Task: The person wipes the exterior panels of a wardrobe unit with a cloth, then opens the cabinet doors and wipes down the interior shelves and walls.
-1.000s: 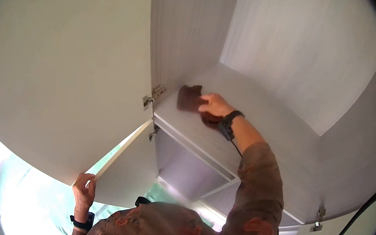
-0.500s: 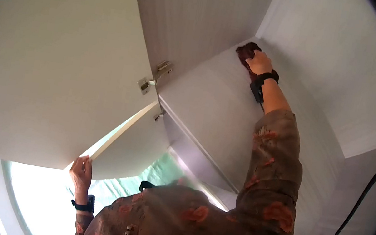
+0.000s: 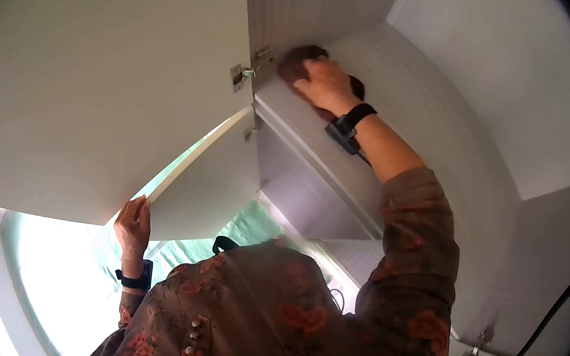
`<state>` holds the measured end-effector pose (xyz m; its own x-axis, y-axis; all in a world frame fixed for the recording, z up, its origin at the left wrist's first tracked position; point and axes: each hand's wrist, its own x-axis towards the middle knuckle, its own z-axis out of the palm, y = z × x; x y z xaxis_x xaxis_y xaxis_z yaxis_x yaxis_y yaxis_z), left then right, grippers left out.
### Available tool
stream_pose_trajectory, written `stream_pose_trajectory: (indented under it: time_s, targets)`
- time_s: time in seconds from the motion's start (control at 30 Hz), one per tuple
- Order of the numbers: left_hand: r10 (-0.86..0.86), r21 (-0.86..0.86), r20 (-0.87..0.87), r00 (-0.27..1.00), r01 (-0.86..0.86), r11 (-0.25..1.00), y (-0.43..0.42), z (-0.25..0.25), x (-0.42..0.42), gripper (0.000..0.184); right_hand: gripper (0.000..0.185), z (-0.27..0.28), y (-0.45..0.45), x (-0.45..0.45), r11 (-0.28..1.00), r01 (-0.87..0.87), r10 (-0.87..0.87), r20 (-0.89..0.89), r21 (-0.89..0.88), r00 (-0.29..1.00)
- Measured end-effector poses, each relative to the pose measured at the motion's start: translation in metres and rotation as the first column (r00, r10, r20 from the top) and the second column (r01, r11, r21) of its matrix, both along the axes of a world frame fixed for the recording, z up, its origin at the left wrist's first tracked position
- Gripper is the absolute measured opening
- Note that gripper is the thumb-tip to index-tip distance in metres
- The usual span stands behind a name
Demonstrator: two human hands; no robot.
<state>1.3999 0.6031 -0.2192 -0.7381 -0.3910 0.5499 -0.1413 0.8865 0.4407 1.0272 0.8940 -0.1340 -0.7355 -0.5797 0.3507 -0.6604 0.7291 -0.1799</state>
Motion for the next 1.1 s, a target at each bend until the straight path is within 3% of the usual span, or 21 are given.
stream_pose_trajectory:
  time_s: [0.07, 0.2, 0.27, 0.37, 0.47, 0.5, 0.57, 0.63, 0.7, 0.73, 0.8, 0.83, 0.97, 1.1]
  targets:
    - [-0.034, 0.044, -0.005, 0.999, 0.035, 0.998, -0.001, 0.0, -0.002, 0.013, 0.049, 0.019, -0.016, 0.041, 0.987, -0.072, 0.056, 0.116, 0.144, 0.992]
    - [-0.107, 0.006, -0.012, 0.994, 0.107, 0.994, -0.008, -0.007, -0.001, 0.016, 0.049, 0.003, -0.013, 0.086, 0.99, -0.135, 0.13, 0.104, 0.044, 0.986]
    - [-0.12, 0.002, -0.022, 0.993, 0.12, 0.993, -0.014, -0.014, -0.001, 0.017, 0.042, 0.001, 0.003, 0.102, 0.972, -0.201, 0.206, 0.028, -0.121, 0.978]
    - [-0.164, -0.008, -0.012, 0.986, 0.164, 0.987, -0.017, -0.012, -0.002, 0.019, 0.043, -0.003, 0.042, 0.112, 0.986, -0.134, 0.135, 0.003, -0.102, 0.991]
    - [-0.188, 0.003, -0.005, 0.982, 0.188, 0.982, -0.018, -0.012, -0.001, 0.02, 0.043, -0.011, 0.104, 0.116, 0.993, 0.095, -0.097, -0.027, -0.069, 0.995]
    - [-0.196, 0.02, -0.002, 0.981, 0.196, 0.98, -0.019, -0.013, -0.001, 0.02, 0.042, -0.001, 0.126, 0.118, 0.986, 0.149, -0.144, 0.065, -0.07, 0.987]
    - [-0.215, 0.028, -0.011, 0.977, 0.215, 0.976, -0.019, -0.014, -0.001, 0.021, 0.042, 0.001, 0.179, 0.118, 0.934, 0.355, -0.356, 0.055, 0.023, 0.933]
    - [-0.227, 0.035, -0.023, 0.974, 0.228, 0.973, -0.02, -0.014, -0.001, 0.021, 0.041, -0.002, 0.242, 0.111, 0.899, 0.435, -0.438, 0.082, 0.048, 0.895]
    - [-0.242, 0.046, -0.035, 0.97, 0.244, 0.969, -0.02, -0.016, -0.001, 0.021, 0.048, 0.005, 0.291, 0.104, 0.736, 0.63, -0.675, 0.201, 0.249, 0.71]
    - [-0.239, 0.048, -0.039, 0.97, 0.241, 0.969, -0.019, -0.015, 0.0, 0.021, 0.048, 0.006, 0.299, 0.103, 0.737, 0.628, -0.673, 0.196, 0.248, 0.713]
    - [-0.252, 0.043, -0.039, 0.967, 0.253, 0.966, -0.017, -0.013, 0.002, 0.019, 0.061, 0.003, 0.311, 0.095, 0.571, 0.748, -0.817, 0.145, 0.34, 0.558]
    - [-0.243, 0.042, -0.036, 0.969, 0.244, 0.969, -0.015, -0.011, 0.004, 0.019, 0.071, 0.0, 0.311, 0.081, 0.563, 0.714, -0.816, 0.14, 0.416, 0.562]
    - [-0.202, 0.0, -0.042, 0.978, 0.203, 0.979, -0.01, -0.004, 0.016, 0.017, 0.07, -0.001, 0.275, 0.043, 0.581, 0.678, -0.793, 0.126, 0.45, 0.596]
    - [-0.087, -0.076, -0.047, 0.995, 0.083, 0.994, -0.004, -0.003, 0.035, 0.018, 0.062, 0.005, 0.214, 0.008, 0.758, 0.501, -0.61, 0.184, 0.418, 0.77]
